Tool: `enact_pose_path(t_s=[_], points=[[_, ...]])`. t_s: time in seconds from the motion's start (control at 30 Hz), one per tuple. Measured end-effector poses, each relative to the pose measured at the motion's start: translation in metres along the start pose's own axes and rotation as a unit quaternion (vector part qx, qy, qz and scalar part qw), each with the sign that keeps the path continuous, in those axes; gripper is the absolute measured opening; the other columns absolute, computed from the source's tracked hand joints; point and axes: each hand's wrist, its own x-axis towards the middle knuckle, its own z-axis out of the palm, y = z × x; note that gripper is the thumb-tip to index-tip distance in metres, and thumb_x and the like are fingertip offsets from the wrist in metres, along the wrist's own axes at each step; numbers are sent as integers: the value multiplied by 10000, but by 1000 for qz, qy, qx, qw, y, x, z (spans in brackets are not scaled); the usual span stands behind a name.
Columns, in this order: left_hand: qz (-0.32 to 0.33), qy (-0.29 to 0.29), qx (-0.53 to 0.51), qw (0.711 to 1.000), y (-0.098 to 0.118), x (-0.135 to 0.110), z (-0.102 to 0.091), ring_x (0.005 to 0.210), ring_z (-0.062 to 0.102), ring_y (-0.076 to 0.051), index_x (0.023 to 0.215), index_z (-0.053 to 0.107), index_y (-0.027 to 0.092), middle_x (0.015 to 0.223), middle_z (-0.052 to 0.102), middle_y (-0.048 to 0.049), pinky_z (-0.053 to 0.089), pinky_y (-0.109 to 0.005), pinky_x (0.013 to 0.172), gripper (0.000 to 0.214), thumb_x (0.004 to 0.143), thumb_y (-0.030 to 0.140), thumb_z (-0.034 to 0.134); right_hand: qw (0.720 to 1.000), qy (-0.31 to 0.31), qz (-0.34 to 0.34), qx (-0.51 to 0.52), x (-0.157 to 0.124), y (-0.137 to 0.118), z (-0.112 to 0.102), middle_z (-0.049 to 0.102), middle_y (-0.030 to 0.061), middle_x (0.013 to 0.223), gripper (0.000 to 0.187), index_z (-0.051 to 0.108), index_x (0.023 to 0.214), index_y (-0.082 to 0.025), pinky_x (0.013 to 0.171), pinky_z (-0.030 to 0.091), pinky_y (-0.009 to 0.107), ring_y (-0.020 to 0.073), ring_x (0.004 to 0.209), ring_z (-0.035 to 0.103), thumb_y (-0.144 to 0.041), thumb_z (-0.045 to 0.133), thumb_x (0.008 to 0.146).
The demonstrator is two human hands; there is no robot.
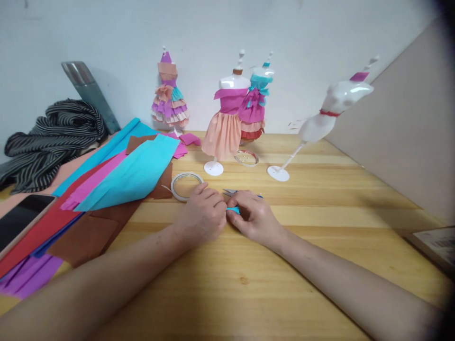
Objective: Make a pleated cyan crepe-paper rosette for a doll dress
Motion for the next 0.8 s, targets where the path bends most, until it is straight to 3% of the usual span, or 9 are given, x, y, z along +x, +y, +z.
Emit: enact_pose_path(t_s=[0.2,0.3,0.4,0.47,0.57,0.67,0.8], points=[[-57,-26,-41,997,-2,4,-3,736,591,-173,687,593,159,716,662,-51,467,-378,872,187,797,104,452,999,-11,29,25,1,-1,-5,644,37,727,41,570,839,-200,643,485,319,180,672,598,-221,538,855],[-165,-32,-102,980,-11,16,-15,633,525,-161,626,597,153,624,604,-36,440,-318,649,209,785,135,463,998,7,33,44,1,0,-6,673,70,852,99,581,961,-196,707,524,332,198,787,646,-232,529,884],[-347,23,-218,912,-24,31,-37,501,417,-111,618,639,140,495,480,25,333,-256,505,179,743,208,530,999,16,13,35,2,0,-4,682,90,927,138,577,1006,-195,770,544,350,211,880,663,-170,519,883],[-400,74,-325,854,-33,41,-56,507,445,-99,673,685,137,509,509,33,354,-235,512,179,731,229,543,1000,13,-9,24,5,-4,-1,683,94,938,175,573,1016,-195,777,548,354,213,897,663,-120,508,871],[-415,136,-389,811,-41,50,-80,574,530,-121,673,711,146,552,588,16,419,-236,553,163,700,227,571,999,-20,-39,20,12,-15,4,683,97,945,223,568,1027,-191,764,551,339,207,894,656,-74,482,858],[-410,188,-397,799,-47,53,-92,678,607,-152,628,704,163,665,685,-20,492,-268,658,119,675,205,603,995,-90,-41,17,25,-26,17,678,110,1041,305,566,1114,-173,772,545,322,203,926,653,-62,464,849],[-412,222,-398,789,-53,53,-92,684,643,-167,610,687,189,692,709,-26,517,-282,656,112,676,202,597,984,-173,-23,-34,45,-26,43,656,100,1132,346,570,1190,-189,721,519,284,194,893,651,-111,499,860]])
